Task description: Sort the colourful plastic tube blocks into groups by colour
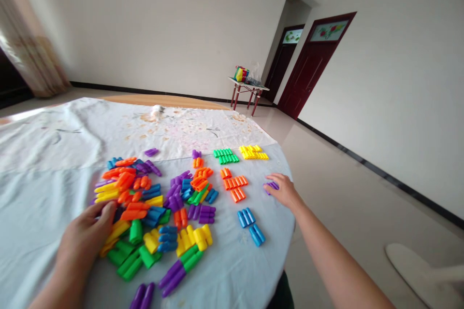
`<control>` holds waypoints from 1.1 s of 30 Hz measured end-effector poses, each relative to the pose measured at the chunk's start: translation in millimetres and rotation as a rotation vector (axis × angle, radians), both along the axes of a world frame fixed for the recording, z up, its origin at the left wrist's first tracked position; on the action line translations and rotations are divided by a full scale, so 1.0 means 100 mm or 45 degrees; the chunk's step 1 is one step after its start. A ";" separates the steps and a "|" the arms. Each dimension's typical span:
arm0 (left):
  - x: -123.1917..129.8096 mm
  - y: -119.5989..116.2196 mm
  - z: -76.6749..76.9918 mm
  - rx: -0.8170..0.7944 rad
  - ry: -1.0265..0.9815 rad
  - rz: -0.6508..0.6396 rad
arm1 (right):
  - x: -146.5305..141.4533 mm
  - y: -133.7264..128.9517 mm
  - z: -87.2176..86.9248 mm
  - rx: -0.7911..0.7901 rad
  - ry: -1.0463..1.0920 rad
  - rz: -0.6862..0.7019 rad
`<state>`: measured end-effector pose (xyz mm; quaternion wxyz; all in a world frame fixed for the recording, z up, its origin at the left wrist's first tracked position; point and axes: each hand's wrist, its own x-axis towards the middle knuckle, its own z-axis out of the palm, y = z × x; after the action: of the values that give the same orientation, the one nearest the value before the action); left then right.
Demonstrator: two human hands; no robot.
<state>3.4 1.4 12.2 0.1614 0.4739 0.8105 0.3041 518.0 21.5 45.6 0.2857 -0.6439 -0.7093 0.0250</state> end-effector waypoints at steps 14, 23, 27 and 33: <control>0.13 -0.06 0.12 0.016 -0.156 0.006 | -1.88 -0.37 0.23 -0.098 0.337 0.622; 0.18 -0.09 0.20 -0.005 -0.147 0.000 | -1.93 -0.34 0.22 -0.158 0.232 0.704; 0.18 -0.09 0.18 -0.007 -0.146 0.001 | -2.06 -0.37 0.24 -0.039 0.393 0.811; 0.18 -0.10 0.18 -0.003 -0.134 -0.009 | -2.11 -0.44 0.14 -0.074 0.348 0.930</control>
<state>21.0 -8.5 30.0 0.2054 0.4599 0.7995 0.3271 307.0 -22.1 59.7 0.3314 -0.3476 -0.8462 0.2307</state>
